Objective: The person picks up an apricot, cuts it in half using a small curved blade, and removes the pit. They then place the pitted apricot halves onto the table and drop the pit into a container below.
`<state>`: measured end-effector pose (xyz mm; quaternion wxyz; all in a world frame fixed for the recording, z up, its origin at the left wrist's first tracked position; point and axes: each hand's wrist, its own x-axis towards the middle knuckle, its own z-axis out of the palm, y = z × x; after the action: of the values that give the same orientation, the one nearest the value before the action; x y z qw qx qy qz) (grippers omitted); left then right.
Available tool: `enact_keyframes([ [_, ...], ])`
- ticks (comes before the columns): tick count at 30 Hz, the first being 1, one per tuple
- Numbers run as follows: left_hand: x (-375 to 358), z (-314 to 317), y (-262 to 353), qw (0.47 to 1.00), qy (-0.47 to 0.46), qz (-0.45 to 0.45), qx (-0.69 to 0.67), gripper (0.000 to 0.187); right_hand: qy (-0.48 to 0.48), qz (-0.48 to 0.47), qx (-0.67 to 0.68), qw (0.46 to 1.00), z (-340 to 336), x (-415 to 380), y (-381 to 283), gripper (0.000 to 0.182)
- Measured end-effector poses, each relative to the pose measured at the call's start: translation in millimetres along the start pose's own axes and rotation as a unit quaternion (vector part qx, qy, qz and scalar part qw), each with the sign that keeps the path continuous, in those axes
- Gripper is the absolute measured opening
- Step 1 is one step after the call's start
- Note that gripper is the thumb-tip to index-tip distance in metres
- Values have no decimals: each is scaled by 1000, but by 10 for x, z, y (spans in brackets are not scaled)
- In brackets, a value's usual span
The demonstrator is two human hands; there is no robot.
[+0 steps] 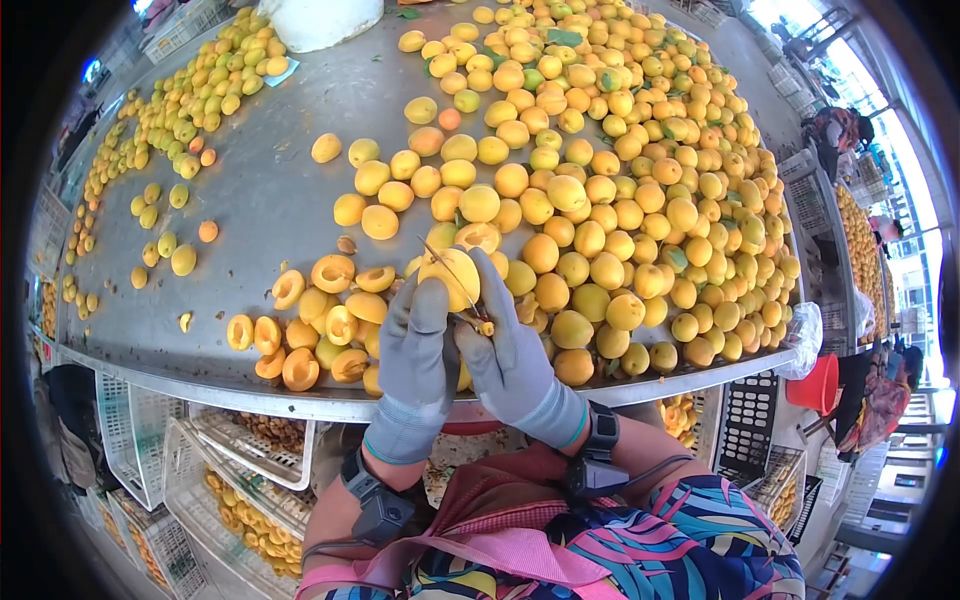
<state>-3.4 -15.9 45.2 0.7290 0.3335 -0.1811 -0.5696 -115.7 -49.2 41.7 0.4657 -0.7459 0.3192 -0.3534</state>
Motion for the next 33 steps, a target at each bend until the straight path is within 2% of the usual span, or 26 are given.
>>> enact_keyframes([
  [2, -32, 2, -8, 1000, 8, -8, 10, 49, 10, -14, 0, 1000, 42, -10, 25, 66],
  [4, -49, -10, -12, 990, 17, 44, 136, 49, 21, -26, -1, 999, 55, -5, 40, 67],
  [8, -21, -74, 7, 990, 37, 58, 125, 48, -6, -47, 2, 999, 5, 41, 76, 67],
  [10, -9, -70, 54, 980, -1, 134, 146, 47, -27, -58, 7, 998, -49, 68, 60, 67],
  [12, -14, -65, 164, 976, -15, 116, 186, 47, -82, -44, -4, 996, -114, 80, -17, 67],
  [15, -28, -55, 231, 968, -26, 93, 233, 47, -106, -39, -20, 993, -168, 73, -23, 65],
  [19, -22, -21, 253, 961, -4, 94, 260, 44, -117, -42, 10, 992, -174, 92, 2, 65],
  [20, -12, -38, 250, 961, -5, 94, 261, 44, -97, -73, -1, 993, -150, 89, 56, 67],
  [22, 6, -114, 247, 931, -16, 132, 340, 42, -76, -102, -12, 992, -157, 90, 43, 71],
  [24, 27, -144, 288, 923, -28, 136, 359, 43, -131, -5, -17, 991, -240, 61, -36, 72],
  [28, 76, -166, 318, 891, -44, 167, 420, 45, -146, 10, 7, 989, -298, 73, -42, 71],
  [32, 106, -235, 320, 897, -40, 145, 416, 49, -181, 40, -1, 983, -378, 99, -63, 67],
  [33, 134, -297, 342, 871, -59, 148, 465, 51, -193, 52, -5, 980, -401, 101, -50, 65],
])
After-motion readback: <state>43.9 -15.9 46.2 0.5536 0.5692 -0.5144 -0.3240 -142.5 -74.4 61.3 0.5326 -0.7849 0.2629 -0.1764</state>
